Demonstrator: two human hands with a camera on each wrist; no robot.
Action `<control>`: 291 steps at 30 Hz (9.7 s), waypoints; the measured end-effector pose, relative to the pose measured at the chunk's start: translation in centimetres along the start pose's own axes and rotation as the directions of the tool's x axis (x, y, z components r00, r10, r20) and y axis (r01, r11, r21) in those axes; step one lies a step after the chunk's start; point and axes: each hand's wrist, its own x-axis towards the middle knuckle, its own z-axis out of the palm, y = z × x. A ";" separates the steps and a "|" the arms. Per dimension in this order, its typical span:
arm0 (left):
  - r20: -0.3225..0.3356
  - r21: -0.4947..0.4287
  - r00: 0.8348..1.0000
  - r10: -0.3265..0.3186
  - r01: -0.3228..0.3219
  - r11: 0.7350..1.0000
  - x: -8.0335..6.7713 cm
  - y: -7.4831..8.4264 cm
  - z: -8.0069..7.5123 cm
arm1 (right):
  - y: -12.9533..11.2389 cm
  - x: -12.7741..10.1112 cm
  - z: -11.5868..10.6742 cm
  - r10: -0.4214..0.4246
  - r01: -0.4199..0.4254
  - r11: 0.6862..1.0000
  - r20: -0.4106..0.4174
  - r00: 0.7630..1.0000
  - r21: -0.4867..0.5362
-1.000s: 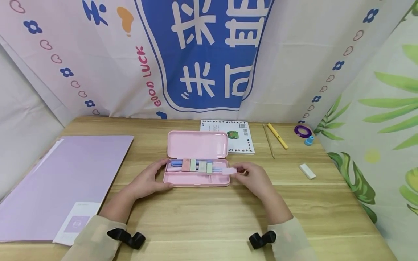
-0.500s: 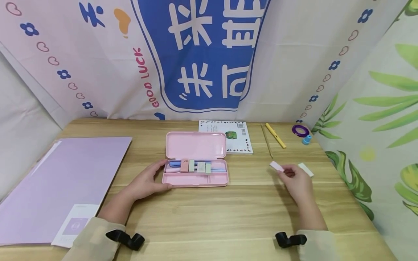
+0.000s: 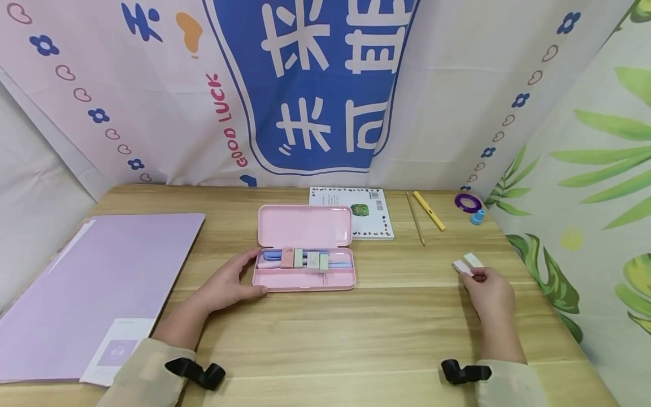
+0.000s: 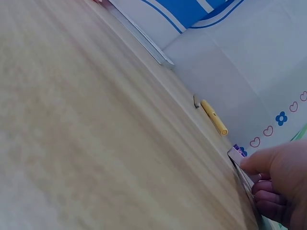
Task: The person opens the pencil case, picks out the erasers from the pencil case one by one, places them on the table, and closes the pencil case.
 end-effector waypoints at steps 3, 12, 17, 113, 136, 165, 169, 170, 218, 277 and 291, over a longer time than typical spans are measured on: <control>0.000 0.004 1.000 0.000 0.000 1.000 0.0 0.0 -0.1 | 0.1 0.1 0.1 -0.009 0.009 1.000 0.015 1.000 -0.022; 0.000 -0.004 1.000 -0.005 0.005 1.000 -0.2 -0.1 -0.1 | -0.5 0.0 0.3 -0.021 0.022 0.999 0.010 1.000 -0.026; -0.001 -0.005 1.000 -0.007 0.007 1.000 -0.2 -0.1 -0.1 | -2.1 -0.6 0.4 -0.011 0.011 1.000 -0.018 1.000 0.004; 0.005 -0.020 0.999 -0.031 0.032 0.999 -0.3 0.4 -0.2 | -2.2 -1.7 1.3 -0.095 0.098 0.993 0.045 0.994 -0.067; 0.006 -0.022 1.000 -0.027 0.027 0.999 -0.4 0.2 -0.2 | -11.1 -4.5 6.6 -0.396 0.387 0.910 0.036 0.918 0.147; 0.002 -0.022 1.000 -0.020 0.020 1.000 -0.2 0.4 -0.2 | -20.6 -8.5 13.5 -0.538 0.534 0.842 0.152 0.829 0.070; 0.003 -0.026 1.000 -0.021 0.021 0.999 -0.3 0.4 -0.2 | -20.7 -8.6 13.2 -0.502 0.490 0.864 0.159 0.850 0.111; 0.002 -0.029 1.000 -0.019 0.019 0.999 -0.3 0.4 -0.2 | -20.7 -8.7 13.1 -0.497 0.483 0.867 0.160 0.853 0.120; 0.002 -0.024 1.000 -0.029 0.029 0.999 -0.4 0.4 -0.1 | -4.0 -3.0 2.4 -0.227 0.229 0.973 0.070 0.971 -0.031; -0.009 -0.032 1.000 0.000 -0.001 0.999 -0.4 0.3 -0.1 | -22.7 -9.5 14.6 -0.554 0.536 0.832 0.161 0.817 0.143; -0.008 -0.024 1.000 0.003 -0.003 1.000 -0.3 0.3 -0.1 | -22.7 -9.7 14.5 -0.543 0.531 0.840 0.147 0.827 0.113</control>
